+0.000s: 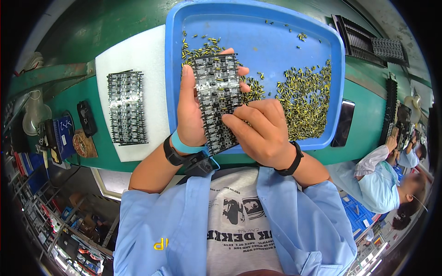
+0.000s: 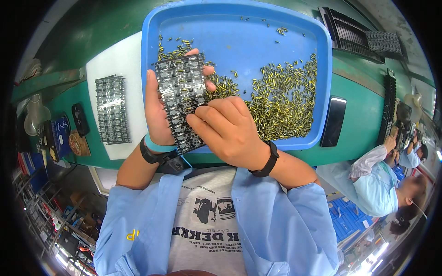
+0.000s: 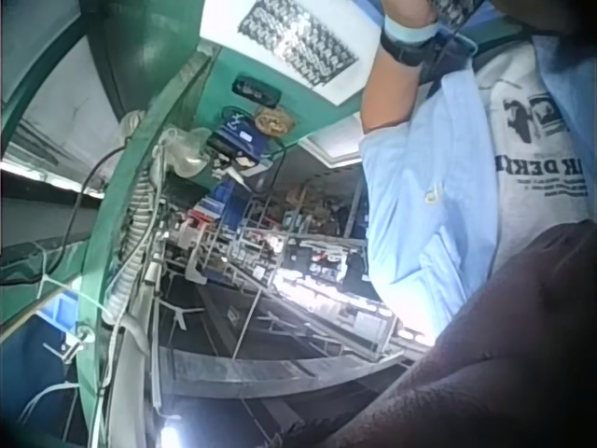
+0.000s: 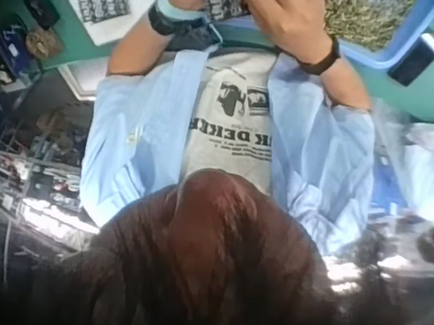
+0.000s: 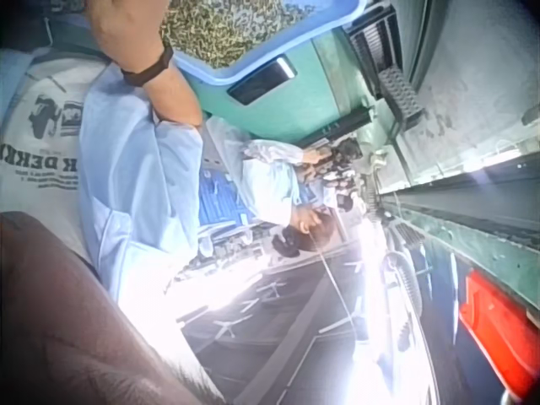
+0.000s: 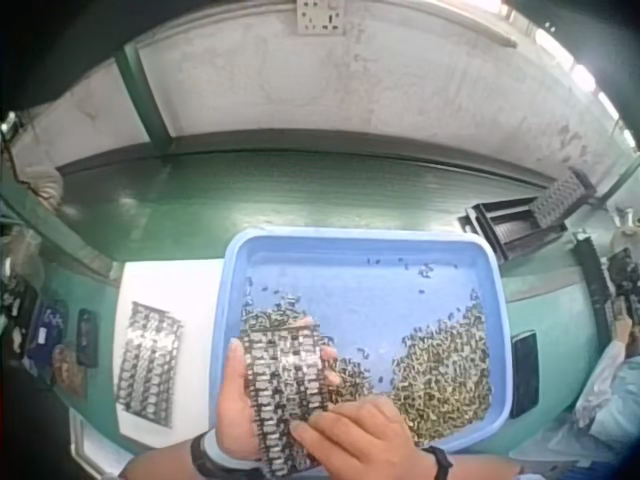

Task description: The person inserts electronic components into a circuit board panel by hand, places the completed panel into a rack, and takes another circuit board panel to insert more components.

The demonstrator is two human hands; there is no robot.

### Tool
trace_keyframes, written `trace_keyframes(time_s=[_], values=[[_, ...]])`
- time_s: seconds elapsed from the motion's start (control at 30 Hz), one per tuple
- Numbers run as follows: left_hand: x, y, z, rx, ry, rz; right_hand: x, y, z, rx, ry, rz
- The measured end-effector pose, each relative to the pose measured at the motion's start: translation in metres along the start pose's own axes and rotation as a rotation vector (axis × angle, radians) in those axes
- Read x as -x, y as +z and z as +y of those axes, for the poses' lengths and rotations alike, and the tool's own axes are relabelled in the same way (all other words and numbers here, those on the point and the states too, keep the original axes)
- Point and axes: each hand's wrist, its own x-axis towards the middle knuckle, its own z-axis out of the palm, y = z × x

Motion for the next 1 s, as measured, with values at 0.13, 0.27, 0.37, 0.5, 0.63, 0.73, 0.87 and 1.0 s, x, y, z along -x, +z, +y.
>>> trace_keyframes(time_s=[0.13, 0.27, 0.37, 0.5, 0.63, 0.73, 0.87, 1.0], values=[[-0.001, -0.001, 0.005, 0.102, -0.04, 0.013, -0.004, -0.003, -0.002, -0.005, 0.014, -0.001], [-0.003, -0.005, 0.007, 0.161, -0.071, 0.002, -0.006, -0.005, -0.005, 0.005, 0.043, -0.016], [-0.004, -0.008, 0.007, 0.204, -0.084, -0.025, -0.006, -0.009, -0.001, -0.08, 0.105, 0.013], [-0.004, -0.01, 0.012, 0.328, -0.075, -0.088, -0.004, -0.015, 0.013, -0.283, 0.347, 0.012], [-0.004, -0.013, 0.016, 0.414, -0.047, -0.142, -0.001, -0.009, 0.02, -0.27, 0.494, -0.222], [-0.004, -0.014, 0.016, 0.393, -0.06, -0.149, 0.004, -0.005, 0.022, -0.159, 0.255, -0.427], [-0.004, -0.015, 0.017, 0.409, -0.07, -0.143, 0.008, -0.003, 0.024, -0.121, 0.214, -0.481], [-0.005, -0.014, 0.017, 0.411, -0.086, -0.122, 0.001, -0.007, 0.024, -0.272, 0.341, -0.274]])
